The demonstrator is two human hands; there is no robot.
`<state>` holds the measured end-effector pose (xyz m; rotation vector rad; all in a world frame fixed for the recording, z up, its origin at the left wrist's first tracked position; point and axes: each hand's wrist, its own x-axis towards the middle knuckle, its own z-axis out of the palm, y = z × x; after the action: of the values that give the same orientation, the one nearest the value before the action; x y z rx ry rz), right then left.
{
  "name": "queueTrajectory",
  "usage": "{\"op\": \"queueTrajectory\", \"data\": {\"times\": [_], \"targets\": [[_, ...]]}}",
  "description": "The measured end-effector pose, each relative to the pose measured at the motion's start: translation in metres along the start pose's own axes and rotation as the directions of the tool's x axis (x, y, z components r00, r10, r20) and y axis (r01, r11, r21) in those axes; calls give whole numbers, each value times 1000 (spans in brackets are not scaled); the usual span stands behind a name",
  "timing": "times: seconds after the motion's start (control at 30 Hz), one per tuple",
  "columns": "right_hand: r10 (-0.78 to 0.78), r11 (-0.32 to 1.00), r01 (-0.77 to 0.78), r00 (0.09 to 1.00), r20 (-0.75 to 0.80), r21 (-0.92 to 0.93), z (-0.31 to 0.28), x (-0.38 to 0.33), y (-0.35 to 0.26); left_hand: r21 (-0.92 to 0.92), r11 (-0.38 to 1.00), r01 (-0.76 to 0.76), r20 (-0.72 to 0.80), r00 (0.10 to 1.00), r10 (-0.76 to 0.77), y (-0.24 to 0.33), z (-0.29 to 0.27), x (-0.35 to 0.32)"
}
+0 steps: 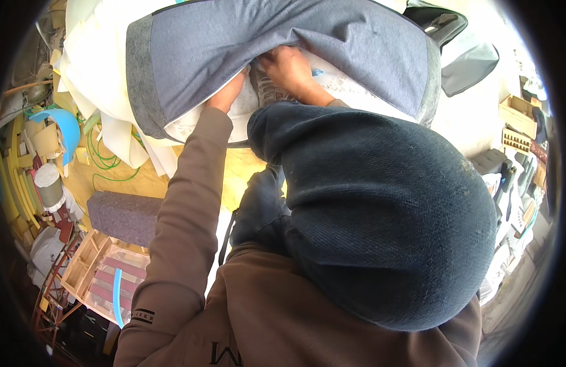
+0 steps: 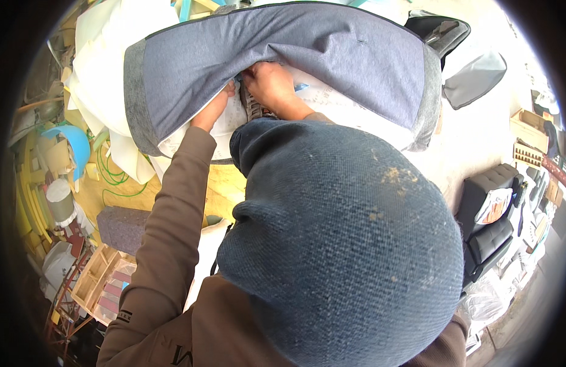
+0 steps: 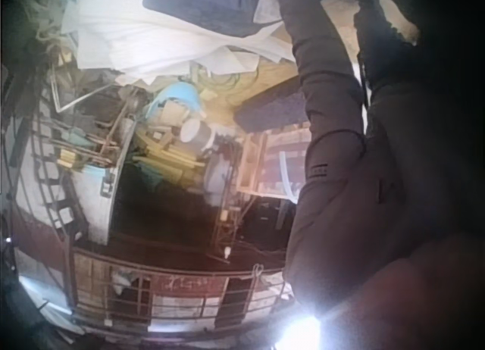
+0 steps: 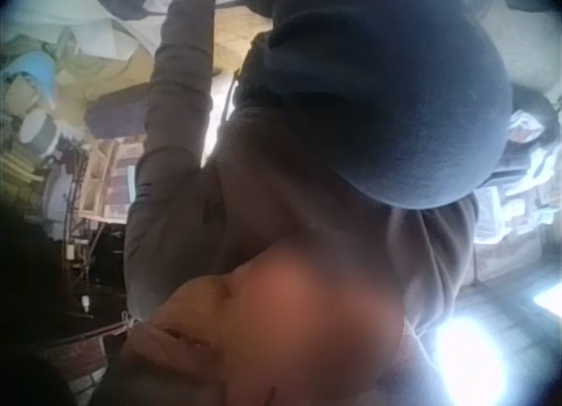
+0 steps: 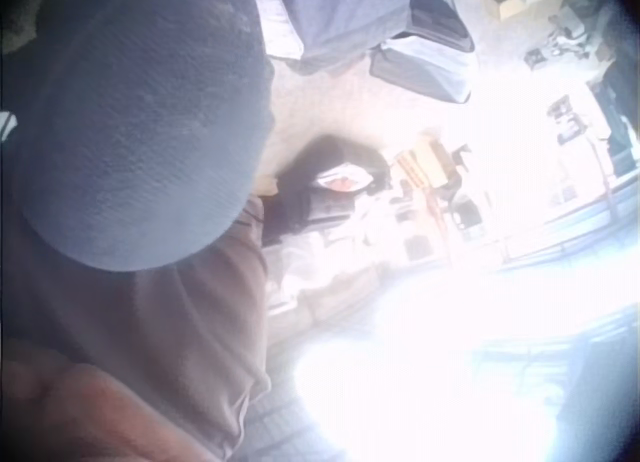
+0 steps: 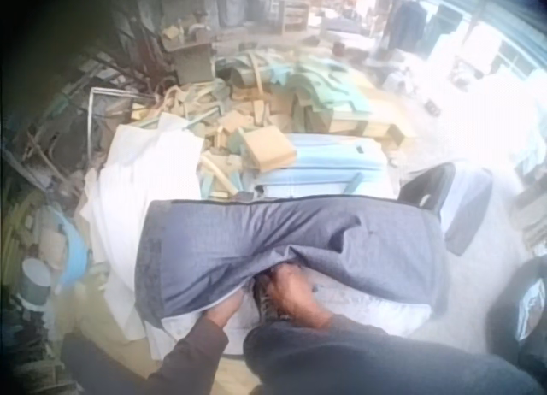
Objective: The person stuffs a large white cushion insert into a grey fabric cover and secures it by tying blue ribbons along the opening. The person repeatedly adjusts the fabric and ties multiple ribbons to close the cover.
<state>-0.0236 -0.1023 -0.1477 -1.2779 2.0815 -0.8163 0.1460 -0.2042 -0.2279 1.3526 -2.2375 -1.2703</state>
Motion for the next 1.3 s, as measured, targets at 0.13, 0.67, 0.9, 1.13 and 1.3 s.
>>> {"op": "queueTrajectory", "data": {"times": [0.13,0.67,0.9,1.13,1.3], "targets": [[197,951,-254,936,292,174,11,18,2,-50,996,-73,-140,988,66,-5,8,3],[168,911,-277,925,340,306,33,25,23,-293,942,166,39,986,-162,40,-12,-12],[128,982,-160,954,269,99,22,17,20,-709,575,408,281,911,-301,50,-17,-13],[128,990,-138,950,285,15,18,14,17,-669,650,359,245,933,-264,34,-4,-18],[138,990,-137,938,319,-24,9,11,16,-669,700,249,198,968,-155,23,0,-20]]}}
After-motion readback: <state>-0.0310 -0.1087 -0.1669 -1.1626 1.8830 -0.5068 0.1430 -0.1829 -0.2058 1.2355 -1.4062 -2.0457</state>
